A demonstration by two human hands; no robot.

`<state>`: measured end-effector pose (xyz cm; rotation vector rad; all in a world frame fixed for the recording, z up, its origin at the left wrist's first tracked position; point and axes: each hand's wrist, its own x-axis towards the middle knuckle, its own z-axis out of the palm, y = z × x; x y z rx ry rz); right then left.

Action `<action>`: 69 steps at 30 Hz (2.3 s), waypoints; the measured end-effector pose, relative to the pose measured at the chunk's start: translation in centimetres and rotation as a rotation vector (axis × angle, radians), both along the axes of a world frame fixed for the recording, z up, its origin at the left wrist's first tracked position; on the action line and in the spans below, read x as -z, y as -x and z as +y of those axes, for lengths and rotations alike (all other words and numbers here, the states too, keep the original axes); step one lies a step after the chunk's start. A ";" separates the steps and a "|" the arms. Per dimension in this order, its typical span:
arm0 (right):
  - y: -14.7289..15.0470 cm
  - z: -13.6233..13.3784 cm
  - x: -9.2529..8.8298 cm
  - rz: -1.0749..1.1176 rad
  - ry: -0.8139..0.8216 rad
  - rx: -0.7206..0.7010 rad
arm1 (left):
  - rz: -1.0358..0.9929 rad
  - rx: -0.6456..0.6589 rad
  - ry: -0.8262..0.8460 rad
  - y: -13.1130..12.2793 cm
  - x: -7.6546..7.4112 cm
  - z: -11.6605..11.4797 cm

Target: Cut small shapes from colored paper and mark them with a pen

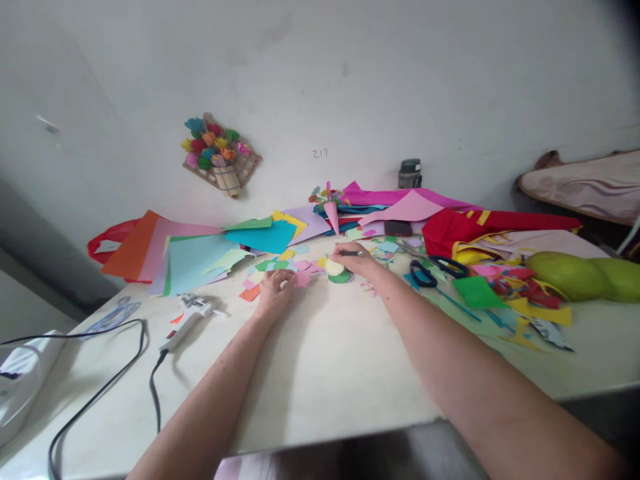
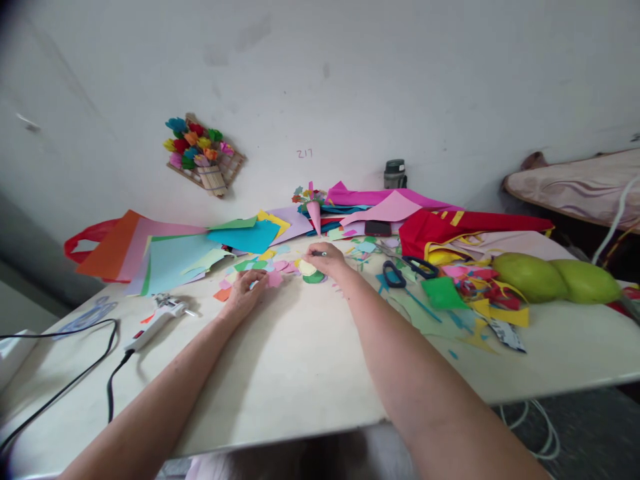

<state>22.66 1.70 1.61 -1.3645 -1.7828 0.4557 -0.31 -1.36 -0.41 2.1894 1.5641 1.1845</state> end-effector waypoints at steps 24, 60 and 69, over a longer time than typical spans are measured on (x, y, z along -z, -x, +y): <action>-2.6 2.6 0.1 0.538 -0.104 0.287 | 0.037 0.044 -0.020 -0.1 0.5 0.1; -2.8 1.8 0.1 0.238 -0.118 0.337 | 0.071 0.070 -0.014 -0.4 0.3 0.0; -0.6 1.4 1.5 -0.187 -0.141 0.309 | 0.029 -0.005 -0.014 -0.3 0.6 0.5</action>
